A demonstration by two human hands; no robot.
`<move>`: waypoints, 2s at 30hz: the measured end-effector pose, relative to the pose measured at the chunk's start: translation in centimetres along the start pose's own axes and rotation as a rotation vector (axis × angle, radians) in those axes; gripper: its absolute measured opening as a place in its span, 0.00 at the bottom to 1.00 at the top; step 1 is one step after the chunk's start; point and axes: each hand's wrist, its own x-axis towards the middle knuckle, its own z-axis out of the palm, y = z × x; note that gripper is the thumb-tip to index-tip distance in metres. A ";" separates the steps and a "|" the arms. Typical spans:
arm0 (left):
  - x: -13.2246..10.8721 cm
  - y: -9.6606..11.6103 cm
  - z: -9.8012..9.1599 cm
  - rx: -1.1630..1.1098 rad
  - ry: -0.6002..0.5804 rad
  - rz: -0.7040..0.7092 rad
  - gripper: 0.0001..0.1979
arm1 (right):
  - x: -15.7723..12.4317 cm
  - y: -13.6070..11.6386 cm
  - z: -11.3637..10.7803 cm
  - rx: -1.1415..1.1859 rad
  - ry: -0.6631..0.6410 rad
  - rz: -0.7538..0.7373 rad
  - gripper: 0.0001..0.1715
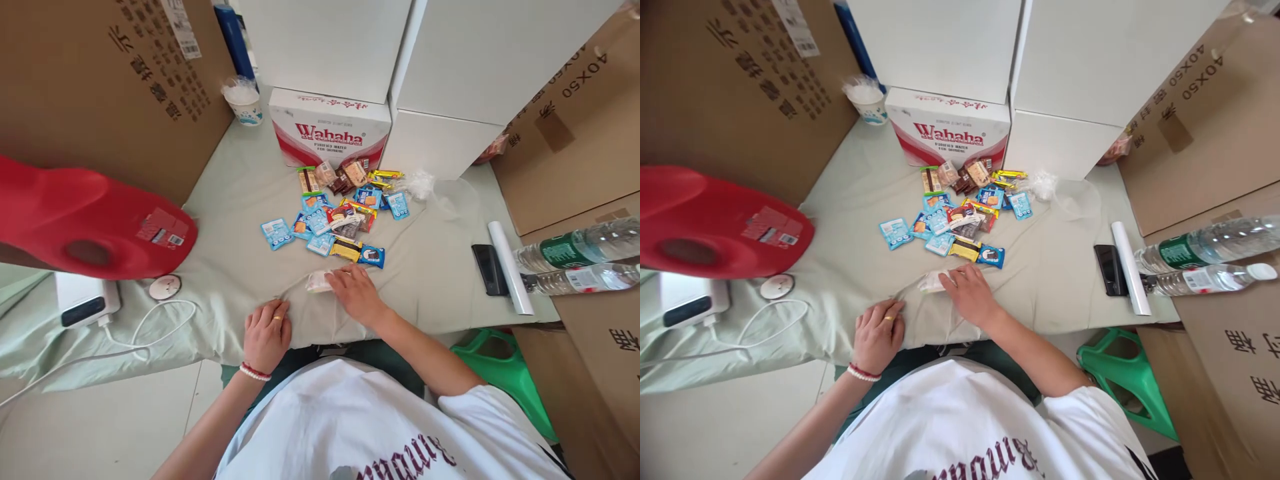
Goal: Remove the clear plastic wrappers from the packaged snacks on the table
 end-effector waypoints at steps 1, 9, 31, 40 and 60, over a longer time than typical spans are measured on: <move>-0.1 0.1 0.2 0.021 0.008 0.016 0.16 | -0.3 1.2 -0.5 0.045 0.035 0.028 0.25; 0.2 0.6 0.3 0.141 0.133 0.125 0.15 | 0.3 23.0 -15.1 -0.013 0.616 0.931 0.28; -0.1 0.8 0.4 0.085 0.064 0.013 0.16 | 15.5 24.8 -12.6 -0.041 0.282 0.459 0.13; 1.5 2.7 -1.1 -0.827 -0.062 -0.441 0.18 | 0.9 6.8 -6.5 0.724 0.469 0.225 0.10; 8.5 8.5 2.2 -1.763 -0.149 -0.851 0.20 | -4.8 3.8 -2.5 1.252 0.313 0.618 0.35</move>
